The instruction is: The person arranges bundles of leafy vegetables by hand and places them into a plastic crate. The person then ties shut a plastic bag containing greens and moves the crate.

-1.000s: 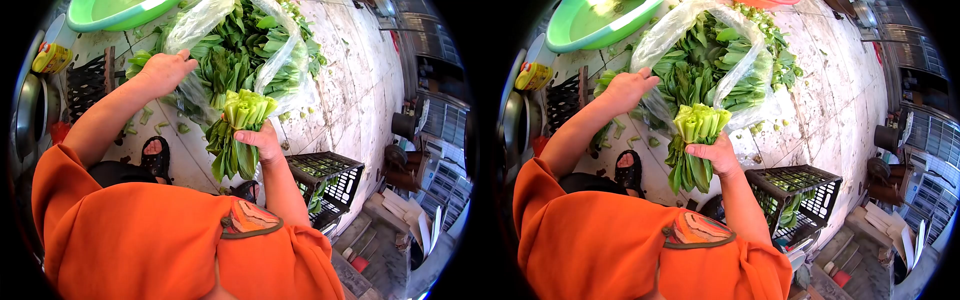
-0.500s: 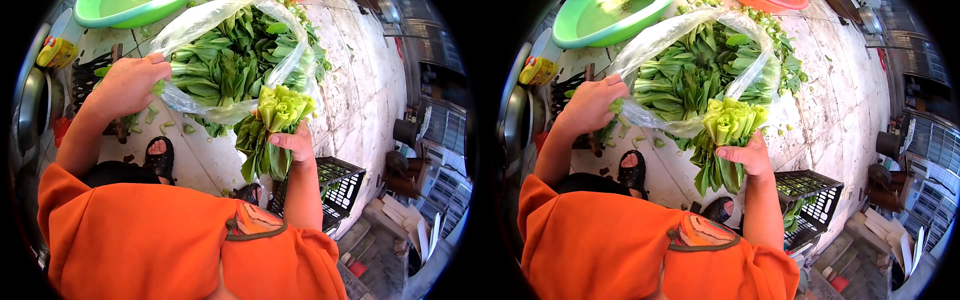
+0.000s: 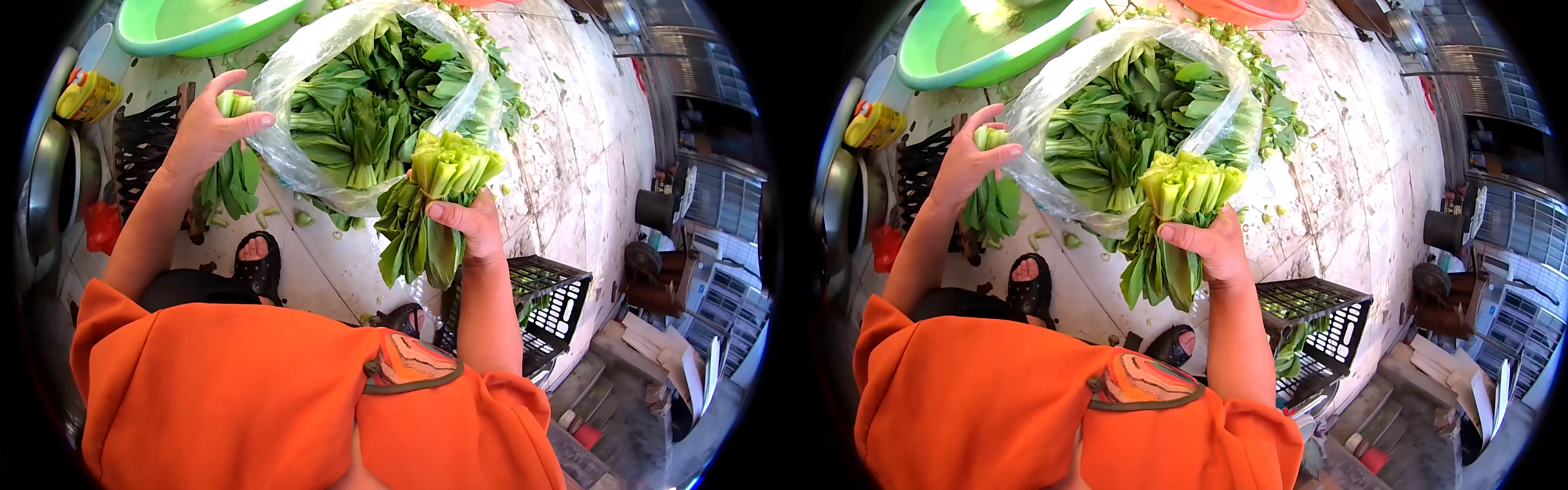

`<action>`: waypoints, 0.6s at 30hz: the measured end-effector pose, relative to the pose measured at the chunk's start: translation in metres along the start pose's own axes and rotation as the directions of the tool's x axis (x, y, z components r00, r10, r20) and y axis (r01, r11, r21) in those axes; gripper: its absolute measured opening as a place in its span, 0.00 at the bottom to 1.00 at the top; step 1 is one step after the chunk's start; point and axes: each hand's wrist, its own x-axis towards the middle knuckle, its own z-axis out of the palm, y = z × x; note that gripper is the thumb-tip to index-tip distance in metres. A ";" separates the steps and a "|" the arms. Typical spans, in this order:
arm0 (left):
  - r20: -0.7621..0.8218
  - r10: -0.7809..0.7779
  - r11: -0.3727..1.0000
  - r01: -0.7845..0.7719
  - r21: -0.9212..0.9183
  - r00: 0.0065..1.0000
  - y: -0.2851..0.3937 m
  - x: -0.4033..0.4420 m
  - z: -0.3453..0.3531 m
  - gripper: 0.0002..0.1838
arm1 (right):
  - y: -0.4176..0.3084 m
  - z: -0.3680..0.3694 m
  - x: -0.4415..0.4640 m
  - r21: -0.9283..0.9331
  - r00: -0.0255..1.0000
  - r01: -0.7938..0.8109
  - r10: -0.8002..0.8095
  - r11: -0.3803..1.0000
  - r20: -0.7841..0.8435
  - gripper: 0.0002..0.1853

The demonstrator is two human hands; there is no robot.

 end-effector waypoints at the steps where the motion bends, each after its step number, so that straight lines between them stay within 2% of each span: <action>1: 0.005 0.003 1.000 -0.003 -0.001 1.000 0.000 0.001 0.000 0.34 | -0.001 0.000 0.001 0.017 1.000 0.009 -0.009 1.000 -0.004 0.39; 3: 0.131 -0.122 0.991 0.127 -0.033 0.984 -0.002 0.004 -0.003 0.32 | -0.002 0.000 0.000 0.007 1.000 0.006 -0.006 1.000 -0.003 0.39; 7: 0.155 -0.128 0.988 0.140 -0.067 0.980 -0.007 0.009 -0.006 0.28 | -0.008 0.004 0.000 0.035 1.000 0.008 -0.008 0.999 0.020 0.40; 9: 0.262 -0.168 0.950 0.227 -0.214 0.950 -0.009 0.009 -0.008 0.25 | -0.008 0.004 0.002 0.035 1.000 0.009 -0.010 0.999 0.028 0.40; 10: 0.263 -0.167 0.950 0.226 -0.213 0.950 -0.010 0.009 -0.008 0.25 | -0.007 0.003 0.005 0.042 0.999 0.018 -0.020 0.999 0.042 0.40; 12: 0.376 -0.178 0.838 0.340 -0.427 0.910 -0.015 0.009 -0.008 0.22 | -0.004 -0.001 0.011 0.044 0.998 0.000 -0.002 0.999 0.057 0.39; 18: 0.462 -0.087 0.800 0.338 -0.495 0.882 -0.020 0.011 -0.006 0.23 | -0.001 0.006 0.008 0.102 0.995 -0.093 0.087 0.990 0.058 0.38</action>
